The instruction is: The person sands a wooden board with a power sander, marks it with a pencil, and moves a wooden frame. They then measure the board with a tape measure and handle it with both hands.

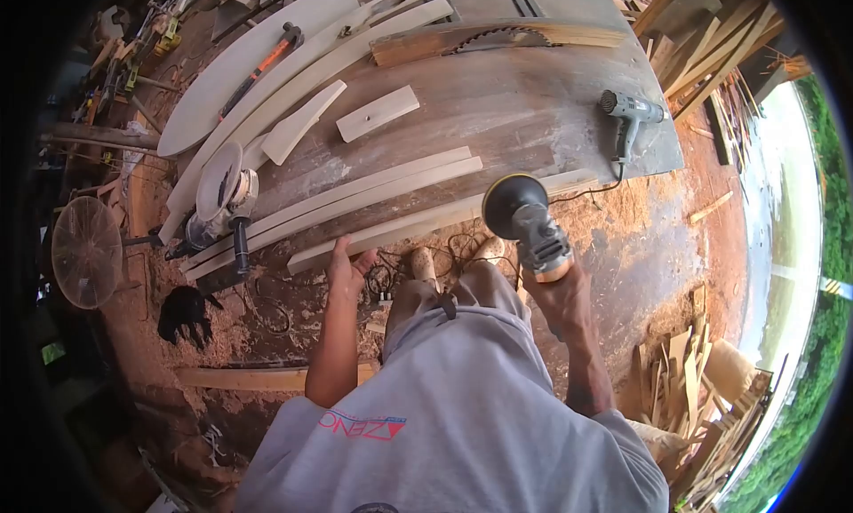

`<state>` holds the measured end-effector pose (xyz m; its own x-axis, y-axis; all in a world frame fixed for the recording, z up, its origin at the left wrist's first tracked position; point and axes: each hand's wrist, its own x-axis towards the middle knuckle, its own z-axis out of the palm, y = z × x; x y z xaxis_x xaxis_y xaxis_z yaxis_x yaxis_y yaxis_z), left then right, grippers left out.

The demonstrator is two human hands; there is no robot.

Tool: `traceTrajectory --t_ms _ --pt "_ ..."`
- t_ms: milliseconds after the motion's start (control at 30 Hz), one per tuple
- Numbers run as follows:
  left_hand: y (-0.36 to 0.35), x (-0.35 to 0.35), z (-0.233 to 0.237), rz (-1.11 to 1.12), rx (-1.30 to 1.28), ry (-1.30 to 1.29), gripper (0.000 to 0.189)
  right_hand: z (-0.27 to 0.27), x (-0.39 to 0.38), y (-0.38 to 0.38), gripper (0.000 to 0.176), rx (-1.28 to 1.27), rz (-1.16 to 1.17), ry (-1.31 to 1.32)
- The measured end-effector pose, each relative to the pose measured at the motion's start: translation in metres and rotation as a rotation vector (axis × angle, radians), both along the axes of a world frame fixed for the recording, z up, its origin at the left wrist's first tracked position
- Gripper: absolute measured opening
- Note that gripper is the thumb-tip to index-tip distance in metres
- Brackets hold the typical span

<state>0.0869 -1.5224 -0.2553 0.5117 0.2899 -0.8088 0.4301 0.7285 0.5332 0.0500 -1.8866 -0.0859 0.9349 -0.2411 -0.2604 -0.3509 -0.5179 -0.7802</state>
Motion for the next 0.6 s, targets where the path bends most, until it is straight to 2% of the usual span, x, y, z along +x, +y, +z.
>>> traceTrajectory --t_ms 33,167,233,267,300,367,433,500,600 --pt "-0.002 0.007 0.009 -0.022 0.013 0.004 0.043 0.014 0.009 0.019 0.049 -0.032 0.098 0.039" --pt "0.006 0.025 0.017 -0.075 -0.081 0.134 0.049 0.002 0.019 0.063 0.057 -0.106 0.289 0.234" --pt "0.019 0.023 0.012 -0.276 -0.172 0.205 0.056 -0.005 0.022 0.083 0.056 -0.125 0.349 0.257" --pt "0.026 0.019 0.011 -0.342 -0.135 0.208 0.066 0.000 0.028 0.094 0.054 -0.088 0.364 0.291" --pt "0.026 0.017 0.023 -0.292 -0.077 0.232 0.067 0.008 0.034 0.104 0.052 -0.053 0.370 0.328" --pt "0.035 0.017 0.024 -0.220 0.045 0.329 0.063 0.013 0.042 0.119 0.046 -0.118 0.418 0.419" --pt "0.037 0.013 0.021 -0.337 0.200 0.286 0.066 0.004 0.040 0.125 0.043 -0.143 0.406 0.406" --pt "0.035 0.013 0.016 -0.354 0.203 0.254 0.063 -0.002 0.043 0.127 0.048 -0.179 0.432 0.435" --pt "0.031 0.014 0.015 -0.257 0.266 0.237 0.057 0.011 0.055 0.116 0.047 -0.232 0.390 0.492"
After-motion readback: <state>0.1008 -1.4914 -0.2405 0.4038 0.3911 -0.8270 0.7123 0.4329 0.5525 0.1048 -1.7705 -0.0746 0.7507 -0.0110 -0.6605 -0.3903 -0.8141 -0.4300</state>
